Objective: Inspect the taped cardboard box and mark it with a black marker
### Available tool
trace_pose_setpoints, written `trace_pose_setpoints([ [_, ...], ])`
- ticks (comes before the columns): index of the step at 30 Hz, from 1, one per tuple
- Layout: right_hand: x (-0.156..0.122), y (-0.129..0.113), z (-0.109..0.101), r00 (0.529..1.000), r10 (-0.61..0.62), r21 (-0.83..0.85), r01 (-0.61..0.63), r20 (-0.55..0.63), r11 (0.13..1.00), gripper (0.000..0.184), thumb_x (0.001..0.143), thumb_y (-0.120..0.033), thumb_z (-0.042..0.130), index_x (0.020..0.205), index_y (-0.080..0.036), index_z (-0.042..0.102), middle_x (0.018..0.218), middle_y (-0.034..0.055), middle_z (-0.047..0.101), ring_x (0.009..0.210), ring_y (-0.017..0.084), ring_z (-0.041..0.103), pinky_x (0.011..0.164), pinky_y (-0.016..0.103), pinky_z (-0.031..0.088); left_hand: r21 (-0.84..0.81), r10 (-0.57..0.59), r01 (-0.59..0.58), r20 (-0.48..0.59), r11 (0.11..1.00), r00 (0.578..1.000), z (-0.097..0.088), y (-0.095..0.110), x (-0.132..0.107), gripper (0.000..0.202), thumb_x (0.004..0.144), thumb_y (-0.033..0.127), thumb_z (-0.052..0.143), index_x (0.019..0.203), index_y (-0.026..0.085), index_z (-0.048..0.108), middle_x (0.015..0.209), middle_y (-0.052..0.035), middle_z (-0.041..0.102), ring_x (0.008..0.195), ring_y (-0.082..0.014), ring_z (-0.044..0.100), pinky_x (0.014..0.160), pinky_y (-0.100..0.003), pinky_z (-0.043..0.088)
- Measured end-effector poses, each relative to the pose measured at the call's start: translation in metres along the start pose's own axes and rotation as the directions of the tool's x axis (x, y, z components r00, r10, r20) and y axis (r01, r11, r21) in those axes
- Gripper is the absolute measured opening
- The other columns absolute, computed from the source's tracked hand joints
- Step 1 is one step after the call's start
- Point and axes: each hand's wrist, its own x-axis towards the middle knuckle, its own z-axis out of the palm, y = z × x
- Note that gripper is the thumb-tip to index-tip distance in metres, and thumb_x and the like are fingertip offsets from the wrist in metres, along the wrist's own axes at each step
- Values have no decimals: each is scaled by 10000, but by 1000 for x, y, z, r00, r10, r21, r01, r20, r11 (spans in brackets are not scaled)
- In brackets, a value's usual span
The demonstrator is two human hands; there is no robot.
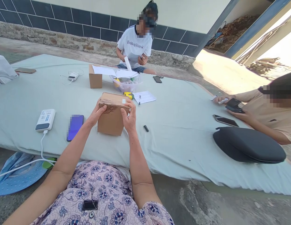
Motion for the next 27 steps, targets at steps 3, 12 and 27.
trace_pose_setpoints([
  [3,-3,1,1,999,-37,-36,37,1,999,379,925,-527,569,1169,-243,508,1476,121,488,1441,216,444,1153,417,433,-8,1,-1,7,1000,1000,-1,2,-3,907,862,621,629,1597,322,190,1632,-36,366,1518,-293,331,1267,-474,283],
  [12,-13,7,-7,992,80,-31,-77,97,997,744,920,-629,523,1555,-322,286,1680,47,257,1554,203,299,1232,406,385,13,-100,99,123,995,987,-14,-20,-38,1129,772,568,756,1622,333,52,1670,-85,285,1506,-359,328,1229,-545,325],
  [27,-52,72,-26,803,588,-530,-541,-96,653,235,832,-188,573,964,-191,767,1058,123,672,1055,210,584,912,313,464,102,-59,55,40,993,997,-13,-27,-42,1146,733,595,781,1619,326,105,1689,-64,243,1547,-321,251,1277,-487,238],
])
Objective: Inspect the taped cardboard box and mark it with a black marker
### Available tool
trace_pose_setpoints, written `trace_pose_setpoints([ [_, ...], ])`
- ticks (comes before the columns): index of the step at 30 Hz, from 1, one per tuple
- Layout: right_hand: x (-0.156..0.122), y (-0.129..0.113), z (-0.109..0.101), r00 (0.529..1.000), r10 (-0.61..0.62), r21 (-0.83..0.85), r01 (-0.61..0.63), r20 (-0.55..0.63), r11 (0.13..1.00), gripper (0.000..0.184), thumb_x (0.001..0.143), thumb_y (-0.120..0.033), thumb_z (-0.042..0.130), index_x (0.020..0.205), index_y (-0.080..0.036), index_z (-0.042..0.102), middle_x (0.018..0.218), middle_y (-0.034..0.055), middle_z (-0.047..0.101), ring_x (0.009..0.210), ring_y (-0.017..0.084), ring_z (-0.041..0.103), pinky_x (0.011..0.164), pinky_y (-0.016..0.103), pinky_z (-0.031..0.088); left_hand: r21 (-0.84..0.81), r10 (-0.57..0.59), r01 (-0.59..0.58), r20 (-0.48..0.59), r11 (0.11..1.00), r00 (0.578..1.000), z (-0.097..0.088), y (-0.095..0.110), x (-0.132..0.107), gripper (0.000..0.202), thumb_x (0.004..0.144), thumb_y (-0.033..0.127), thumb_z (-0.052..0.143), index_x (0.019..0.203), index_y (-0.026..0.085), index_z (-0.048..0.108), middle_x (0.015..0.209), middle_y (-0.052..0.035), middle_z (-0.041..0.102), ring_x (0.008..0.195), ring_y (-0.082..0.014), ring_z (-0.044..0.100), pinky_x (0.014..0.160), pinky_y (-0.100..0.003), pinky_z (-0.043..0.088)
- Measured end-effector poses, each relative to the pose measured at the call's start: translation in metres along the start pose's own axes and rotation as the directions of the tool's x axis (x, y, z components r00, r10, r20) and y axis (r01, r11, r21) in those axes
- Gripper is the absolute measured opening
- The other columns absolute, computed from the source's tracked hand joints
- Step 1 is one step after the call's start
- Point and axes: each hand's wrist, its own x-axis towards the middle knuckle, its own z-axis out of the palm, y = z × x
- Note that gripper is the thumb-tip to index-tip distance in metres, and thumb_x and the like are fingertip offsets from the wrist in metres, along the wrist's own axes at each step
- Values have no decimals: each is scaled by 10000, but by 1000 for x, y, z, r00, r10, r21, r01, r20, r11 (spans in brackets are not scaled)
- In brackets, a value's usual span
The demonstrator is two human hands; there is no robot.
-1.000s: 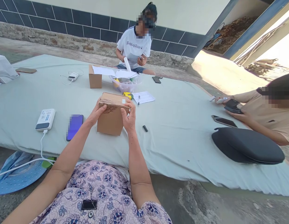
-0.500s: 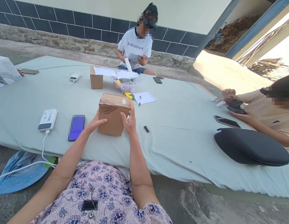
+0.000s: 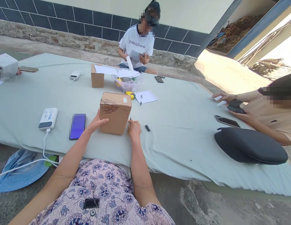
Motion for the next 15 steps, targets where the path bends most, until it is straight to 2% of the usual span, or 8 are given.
trace_pose_setpoints([
  [3,3,1,-1,997,27,128,-19,-66,992,253,845,-263,536,898,-171,766,876,92,655,843,175,579,758,279,473,-2,-9,9,6,1000,1000,0,-3,1,1151,739,607,775,1619,340,83,1689,-64,242,1547,-321,254,1276,-504,235],
  [5,3,0,-7,992,42,234,-13,-118,972,362,874,-340,469,1022,-149,739,826,66,640,736,147,559,680,264,475,-27,-24,25,12,999,1000,1,-4,0,1174,727,611,785,1619,342,71,1684,-73,252,1542,-321,266,1267,-512,252],
  [8,-2,-10,-22,981,46,412,36,-187,911,511,916,-403,348,1283,-163,610,969,61,663,713,105,578,659,243,500,-58,-52,53,11,997,999,2,-2,-1,1196,709,602,806,1620,332,79,1672,-87,271,1539,-322,272,1263,-508,267],
  [9,-7,-16,-29,979,33,490,72,-202,869,512,922,-420,342,1313,-191,582,1036,61,670,734,94,594,674,239,513,-63,-59,60,11,996,998,2,-1,-2,1199,707,601,808,1621,327,82,1667,-91,281,1538,-325,273,1263,-506,270],
  [11,-19,-32,-43,973,-41,789,207,-225,579,447,885,-436,489,1270,-244,607,1131,64,684,783,99,619,697,255,531,-70,-69,69,13,995,998,2,0,-2,1207,703,602,810,1622,319,80,1659,-96,295,1531,-331,285,1259,-510,279],
  [12,-27,-41,-49,968,-113,844,251,-224,474,414,868,-418,547,1249,-272,620,1154,52,690,804,104,627,709,264,541,-73,-70,71,13,995,997,2,1,-2,1212,700,603,812,1622,315,80,1658,-98,297,1528,-335,291,1257,-514,284],
  [13,-35,-52,-54,957,-194,864,281,-218,417,400,856,-388,586,1243,-292,626,1176,44,693,826,109,634,725,275,551,-77,-71,72,12,994,997,2,1,-2,1217,696,604,814,1622,311,80,1658,-101,293,1525,-339,296,1254,-518,290],
  [15,-52,-73,-59,925,-321,862,326,-204,390,411,842,-328,652,1252,-326,624,1193,28,700,839,111,641,720,271,553,-89,-71,72,9,993,997,3,1,-2,1235,684,605,820,1622,299,77,1659,-111,289,1518,-350,310,1247,-526,302],
])
